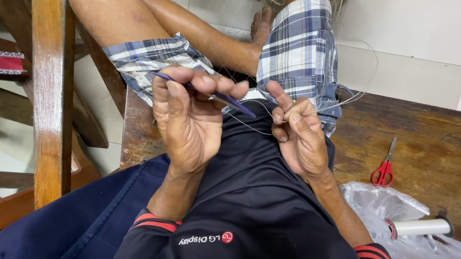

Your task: Repairing a fishing net using a shuttle and scissors

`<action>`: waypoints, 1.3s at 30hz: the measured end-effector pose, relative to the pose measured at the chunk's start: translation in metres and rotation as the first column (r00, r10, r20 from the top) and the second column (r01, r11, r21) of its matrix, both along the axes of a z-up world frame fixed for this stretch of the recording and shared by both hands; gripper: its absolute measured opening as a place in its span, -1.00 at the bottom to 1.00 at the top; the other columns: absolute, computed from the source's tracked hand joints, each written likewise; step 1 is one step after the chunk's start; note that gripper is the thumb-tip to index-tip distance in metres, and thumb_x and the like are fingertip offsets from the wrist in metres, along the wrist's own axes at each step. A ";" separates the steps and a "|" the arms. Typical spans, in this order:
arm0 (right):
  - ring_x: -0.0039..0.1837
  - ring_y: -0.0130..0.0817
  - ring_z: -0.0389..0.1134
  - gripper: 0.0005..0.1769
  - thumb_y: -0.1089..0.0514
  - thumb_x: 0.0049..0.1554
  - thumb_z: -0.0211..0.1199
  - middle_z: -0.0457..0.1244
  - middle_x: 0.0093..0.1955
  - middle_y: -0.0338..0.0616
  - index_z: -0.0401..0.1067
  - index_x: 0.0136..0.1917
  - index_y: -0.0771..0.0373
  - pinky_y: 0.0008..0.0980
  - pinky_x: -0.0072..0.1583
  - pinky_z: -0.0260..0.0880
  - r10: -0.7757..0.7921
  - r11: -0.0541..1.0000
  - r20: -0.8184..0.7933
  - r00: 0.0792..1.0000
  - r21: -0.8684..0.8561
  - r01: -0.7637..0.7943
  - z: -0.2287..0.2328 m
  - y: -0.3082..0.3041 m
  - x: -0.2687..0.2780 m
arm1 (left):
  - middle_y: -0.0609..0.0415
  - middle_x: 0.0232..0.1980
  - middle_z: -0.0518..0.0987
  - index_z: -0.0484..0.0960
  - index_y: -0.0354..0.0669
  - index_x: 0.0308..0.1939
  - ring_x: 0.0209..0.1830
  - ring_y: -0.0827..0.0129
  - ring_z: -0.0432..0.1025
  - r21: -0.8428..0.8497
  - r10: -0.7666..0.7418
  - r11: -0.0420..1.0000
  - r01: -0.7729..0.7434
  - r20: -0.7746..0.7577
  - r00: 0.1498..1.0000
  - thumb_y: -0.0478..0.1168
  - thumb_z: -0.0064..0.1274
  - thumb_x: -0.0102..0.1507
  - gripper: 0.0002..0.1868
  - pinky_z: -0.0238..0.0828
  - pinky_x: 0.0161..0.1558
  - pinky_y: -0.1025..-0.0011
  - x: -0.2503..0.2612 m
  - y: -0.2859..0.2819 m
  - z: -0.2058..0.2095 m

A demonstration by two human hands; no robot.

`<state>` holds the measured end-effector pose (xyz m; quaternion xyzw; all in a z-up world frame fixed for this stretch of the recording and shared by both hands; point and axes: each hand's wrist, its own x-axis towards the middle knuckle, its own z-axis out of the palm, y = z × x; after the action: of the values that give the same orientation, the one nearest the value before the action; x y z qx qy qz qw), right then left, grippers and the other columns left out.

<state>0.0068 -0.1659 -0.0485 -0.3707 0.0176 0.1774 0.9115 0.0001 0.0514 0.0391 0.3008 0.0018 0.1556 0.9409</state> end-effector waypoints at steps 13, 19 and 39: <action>0.06 -0.62 0.24 -0.75 -0.09 0.44 0.49 0.13 0.90 0.32 0.43 0.04 -0.11 -0.62 -0.05 0.06 0.005 0.999 0.032 0.999 -0.052 -0.003 -0.009 -0.002 -0.002 | -0.15 0.02 0.62 0.57 -0.15 0.32 -0.05 -0.11 0.71 0.450 0.468 0.623 -0.640 0.441 0.766 -0.12 -0.03 0.78 -0.81 0.89 0.29 -0.24 0.030 -0.016 -0.007; 0.19 -0.52 0.32 -0.86 0.13 0.54 0.25 0.19 0.89 0.20 0.40 0.08 0.12 -0.60 -0.03 0.11 -0.038 0.999 0.120 0.992 -0.008 0.039 -0.021 -0.003 -0.002 | -0.18 0.02 0.72 0.69 -0.41 0.34 -0.02 0.06 0.75 0.792 0.217 0.360 -0.493 0.443 0.870 -0.30 -0.07 0.74 -0.73 0.90 0.19 0.05 0.027 0.032 0.019; 0.19 -0.55 0.32 -0.67 -0.05 0.46 0.50 0.04 0.94 0.39 0.36 0.01 -0.03 -0.61 -0.02 0.10 -0.058 0.998 0.092 0.994 0.036 0.054 -0.017 -0.006 -0.001 | -0.19 -0.01 0.61 0.49 -0.58 0.48 -0.15 -0.04 0.53 0.987 -0.779 0.108 0.122 0.008 0.627 -0.40 0.10 0.66 -0.65 0.58 -0.07 0.09 -0.040 0.065 0.093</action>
<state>0.0054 -0.1715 -0.0658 -0.3626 -0.0174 0.1345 0.9220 -0.0401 0.1166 0.1325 0.7118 -0.4530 -0.1143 0.5245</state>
